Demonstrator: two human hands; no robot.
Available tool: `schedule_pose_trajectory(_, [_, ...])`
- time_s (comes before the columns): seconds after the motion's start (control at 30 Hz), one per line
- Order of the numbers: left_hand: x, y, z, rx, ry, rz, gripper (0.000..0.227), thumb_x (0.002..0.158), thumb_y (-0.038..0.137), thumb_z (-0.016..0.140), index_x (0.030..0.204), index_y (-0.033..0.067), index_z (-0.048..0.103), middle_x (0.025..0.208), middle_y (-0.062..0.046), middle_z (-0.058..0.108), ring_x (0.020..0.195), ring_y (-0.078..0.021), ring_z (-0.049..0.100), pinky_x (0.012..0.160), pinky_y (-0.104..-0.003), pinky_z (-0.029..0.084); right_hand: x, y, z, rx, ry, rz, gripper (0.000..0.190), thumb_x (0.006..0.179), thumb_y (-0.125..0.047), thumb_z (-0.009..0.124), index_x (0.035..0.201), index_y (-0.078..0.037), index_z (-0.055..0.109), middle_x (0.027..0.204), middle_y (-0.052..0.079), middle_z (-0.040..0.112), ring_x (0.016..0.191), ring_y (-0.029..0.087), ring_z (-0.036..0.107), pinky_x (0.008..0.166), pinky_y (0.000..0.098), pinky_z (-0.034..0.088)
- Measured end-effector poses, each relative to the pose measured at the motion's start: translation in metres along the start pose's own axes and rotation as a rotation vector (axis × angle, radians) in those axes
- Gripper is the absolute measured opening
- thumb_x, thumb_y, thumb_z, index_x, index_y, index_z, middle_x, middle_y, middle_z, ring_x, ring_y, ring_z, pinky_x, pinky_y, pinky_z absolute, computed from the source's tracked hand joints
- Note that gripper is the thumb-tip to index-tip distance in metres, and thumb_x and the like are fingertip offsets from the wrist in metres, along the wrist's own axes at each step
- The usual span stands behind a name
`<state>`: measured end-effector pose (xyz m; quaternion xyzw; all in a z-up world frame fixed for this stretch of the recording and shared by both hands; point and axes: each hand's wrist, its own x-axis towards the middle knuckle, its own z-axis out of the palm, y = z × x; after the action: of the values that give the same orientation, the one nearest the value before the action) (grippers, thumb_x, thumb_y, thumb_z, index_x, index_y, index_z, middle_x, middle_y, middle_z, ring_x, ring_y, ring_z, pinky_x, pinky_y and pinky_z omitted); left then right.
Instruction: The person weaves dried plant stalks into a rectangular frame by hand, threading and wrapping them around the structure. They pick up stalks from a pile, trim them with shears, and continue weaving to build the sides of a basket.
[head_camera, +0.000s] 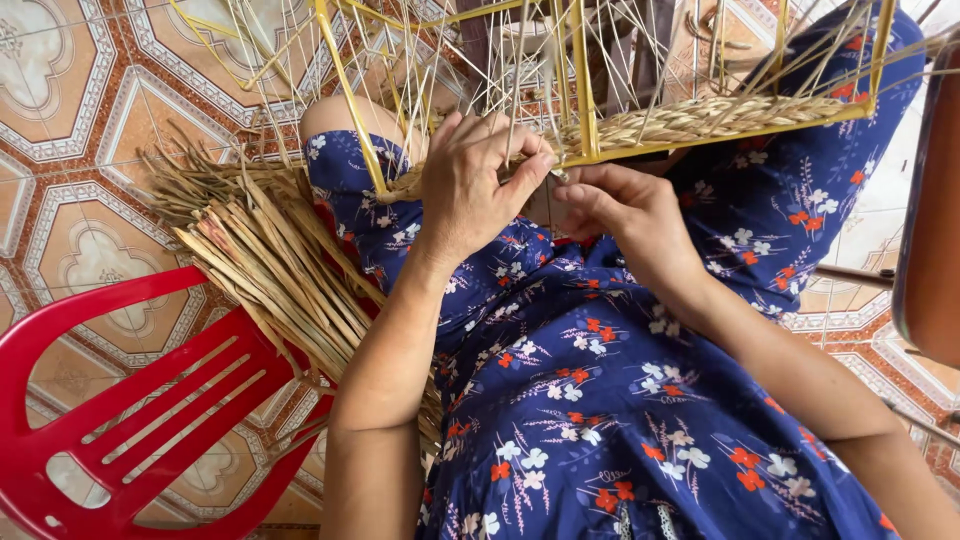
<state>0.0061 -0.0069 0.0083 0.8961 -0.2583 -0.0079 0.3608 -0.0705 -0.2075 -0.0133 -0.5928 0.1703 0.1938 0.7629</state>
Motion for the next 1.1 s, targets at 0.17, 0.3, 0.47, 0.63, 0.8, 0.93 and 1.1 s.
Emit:
schedule_pose_trajectory(0.17, [0.001, -0.002, 0.003, 0.005, -0.018, -0.018, 0.02, 0.098, 0.036, 0.069, 0.087, 0.0196, 0.072, 0.082, 0.004, 0.063, 0.087, -0.0168, 0.064, 0.097, -0.046, 0.042, 0.011, 0.016, 0.009, 0.374, -0.011, 0.071, 0.014, 0.099, -0.017, 0.07, 0.1, -0.003, 0.07, 0.084, 0.002, 0.068, 0.07, 0.009, 0.06, 0.064, 0.0259, 0.052])
schedule_pose_trajectory(0.3, [0.0, -0.003, 0.007, -0.013, 0.014, -0.115, 0.022, 0.101, 0.039, 0.067, 0.094, 0.0206, 0.075, 0.083, 0.003, 0.066, 0.085, -0.0176, 0.064, 0.097, -0.045, 0.044, 0.008, 0.015, 0.003, 0.433, 0.052, 0.061, 0.01, 0.099, -0.014, 0.068, 0.095, -0.005, 0.068, 0.081, 0.0, 0.064, 0.063, 0.006, 0.05, 0.056, 0.0213, 0.04])
schedule_pose_trajectory(0.47, [-0.011, -0.02, 0.023, -0.06, 0.145, 0.081, 0.016, 0.107, 0.033, 0.062, 0.101, 0.0206, 0.071, 0.103, 0.008, 0.076, 0.098, -0.013, 0.071, 0.114, -0.049, 0.04, -0.005, 0.018, 0.008, 0.38, 0.089, -0.068, 0.01, 0.102, -0.01, 0.066, 0.094, -0.005, 0.065, 0.082, -0.002, 0.062, 0.063, 0.004, 0.045, 0.056, 0.0202, 0.036])
schedule_pose_trajectory(0.63, [-0.013, -0.016, 0.006, -0.166, 0.033, 0.154, 0.013, 0.101, 0.03, 0.075, 0.108, 0.0235, 0.067, 0.108, 0.008, 0.074, 0.109, -0.0158, 0.07, 0.112, -0.04, 0.045, -0.011, 0.017, 0.026, 0.245, 0.15, -0.197, 0.011, 0.103, -0.009, 0.066, 0.093, -0.005, 0.064, 0.08, -0.003, 0.062, 0.062, 0.002, 0.044, 0.056, 0.0197, 0.035])
schedule_pose_trajectory(0.8, [-0.009, 0.005, 0.0, 0.096, 0.088, 0.212, 0.026, 0.082, 0.026, 0.086, 0.101, 0.0222, 0.069, 0.093, 0.005, 0.068, 0.095, -0.0193, 0.065, 0.116, -0.048, 0.036, -0.007, 0.016, 0.028, 0.069, 0.174, -0.283, 0.011, 0.105, -0.009, 0.066, 0.097, -0.002, 0.065, 0.081, -0.005, 0.063, 0.068, 0.0, 0.048, 0.058, 0.0175, 0.038])
schedule_pose_trajectory(0.93, [-0.011, -0.003, 0.015, 0.053, 0.163, 0.137, 0.018, 0.088, 0.025, 0.085, 0.097, 0.0251, 0.07, 0.089, 0.009, 0.068, 0.091, -0.0146, 0.065, 0.117, -0.046, 0.036, -0.007, 0.003, 0.01, -0.09, 0.189, -0.378, 0.007, 0.107, -0.007, 0.065, 0.106, 0.0, 0.067, 0.081, -0.003, 0.065, 0.069, 0.002, 0.055, 0.059, 0.0193, 0.044])
schedule_pose_trajectory(1.1, [0.0, 0.001, 0.003, -0.04, 0.076, 0.027, 0.013, 0.093, 0.026, 0.079, 0.096, 0.0166, 0.071, 0.089, 0.005, 0.074, 0.088, -0.0141, 0.07, 0.106, -0.046, 0.041, -0.005, -0.028, 0.017, -0.652, 0.17, -0.746, 0.025, 0.098, 0.005, 0.069, 0.122, 0.003, 0.064, 0.11, 0.008, 0.064, 0.09, 0.011, 0.064, 0.077, 0.0253, 0.056])
